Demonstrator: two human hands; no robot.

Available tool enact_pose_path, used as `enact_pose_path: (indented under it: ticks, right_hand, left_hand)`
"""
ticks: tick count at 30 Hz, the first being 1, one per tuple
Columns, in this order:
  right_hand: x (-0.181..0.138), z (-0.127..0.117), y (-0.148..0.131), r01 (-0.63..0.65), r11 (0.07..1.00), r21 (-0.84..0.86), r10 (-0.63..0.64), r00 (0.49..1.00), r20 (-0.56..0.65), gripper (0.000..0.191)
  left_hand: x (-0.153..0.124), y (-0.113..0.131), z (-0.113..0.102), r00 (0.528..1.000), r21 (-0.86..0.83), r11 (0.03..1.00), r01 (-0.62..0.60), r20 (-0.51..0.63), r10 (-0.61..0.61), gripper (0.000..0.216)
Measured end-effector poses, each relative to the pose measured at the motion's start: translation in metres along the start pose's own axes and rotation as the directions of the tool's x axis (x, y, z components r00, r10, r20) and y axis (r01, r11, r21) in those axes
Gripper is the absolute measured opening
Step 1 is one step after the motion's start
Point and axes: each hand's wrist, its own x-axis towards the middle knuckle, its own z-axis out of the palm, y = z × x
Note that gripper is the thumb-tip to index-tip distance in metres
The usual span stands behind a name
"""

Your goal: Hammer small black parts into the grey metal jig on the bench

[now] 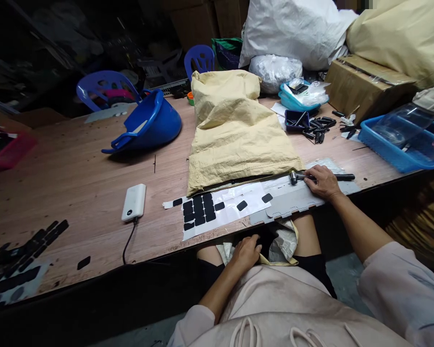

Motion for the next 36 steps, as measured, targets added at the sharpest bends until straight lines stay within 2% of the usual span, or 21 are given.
enact_pose_path:
  ticks: [3, 6, 10, 13, 17, 20, 24, 28, 33, 36]
  right_hand:
    - [0.000, 0.000, 0.000, 0.002, 1.000, 0.003, -0.002, 1.000, 0.001, 0.023]
    - [0.000, 0.000, -0.001, 0.002, 1.000, 0.006, -0.002, 1.000, -0.003, 0.022]
    - [0.000, -0.001, -0.002, 0.008, 1.000, 0.013, -0.008, 1.000, -0.004, 0.022]
    - [0.000, -0.001, -0.003, 0.004, 1.000, 0.016, -0.004, 1.000, -0.008, 0.022]
    - [-0.001, -0.001, -0.003, -0.003, 1.000, 0.030, 0.003, 1.000, -0.001, 0.022]
    - [-0.001, -0.001, -0.004, -0.014, 0.999, 0.041, 0.014, 1.000, 0.001, 0.023]
    - [-0.002, -0.001, -0.005, -0.023, 0.999, 0.044, 0.023, 1.000, -0.006, 0.023]
    - [-0.002, -0.002, -0.006, -0.016, 0.999, 0.048, 0.016, 1.000, -0.009, 0.023]
    - [-0.001, -0.003, -0.006, -0.023, 0.999, 0.048, 0.023, 1.000, -0.001, 0.022]
    - [-0.001, -0.003, -0.006, -0.025, 0.998, 0.050, 0.025, 1.000, 0.000, 0.023]
  left_hand:
    - [-0.002, 0.017, -0.033, 0.984, -0.142, 0.978, -0.155, -0.113, 0.140, 0.029]
    - [0.015, 0.036, -0.078, 0.946, -0.220, 0.949, -0.225, -0.282, 0.159, 0.028]
    - [0.059, 0.053, -0.129, 0.895, -0.132, 0.987, -0.087, -0.446, 0.019, 0.026]
    - [0.088, 0.058, -0.149, 0.864, -0.053, 0.998, -0.018, -0.503, -0.011, 0.031]
    - [0.105, 0.067, -0.160, 0.819, 0.007, 0.998, -0.054, -0.572, 0.049, 0.042]
    - [0.113, 0.084, -0.166, 0.800, 0.022, 0.998, -0.066, -0.596, 0.066, 0.037]
    - [0.124, 0.109, -0.165, 0.821, 0.062, 0.998, 0.015, -0.570, 0.023, 0.023]
    - [0.132, 0.121, -0.155, 0.842, 0.098, 0.987, 0.124, -0.538, -0.052, 0.027]
    - [0.119, 0.110, -0.147, 0.843, 0.088, 0.986, 0.140, -0.533, -0.072, 0.024]
    - [0.097, 0.087, -0.141, 0.842, 0.088, 0.994, 0.059, -0.539, -0.003, 0.020]
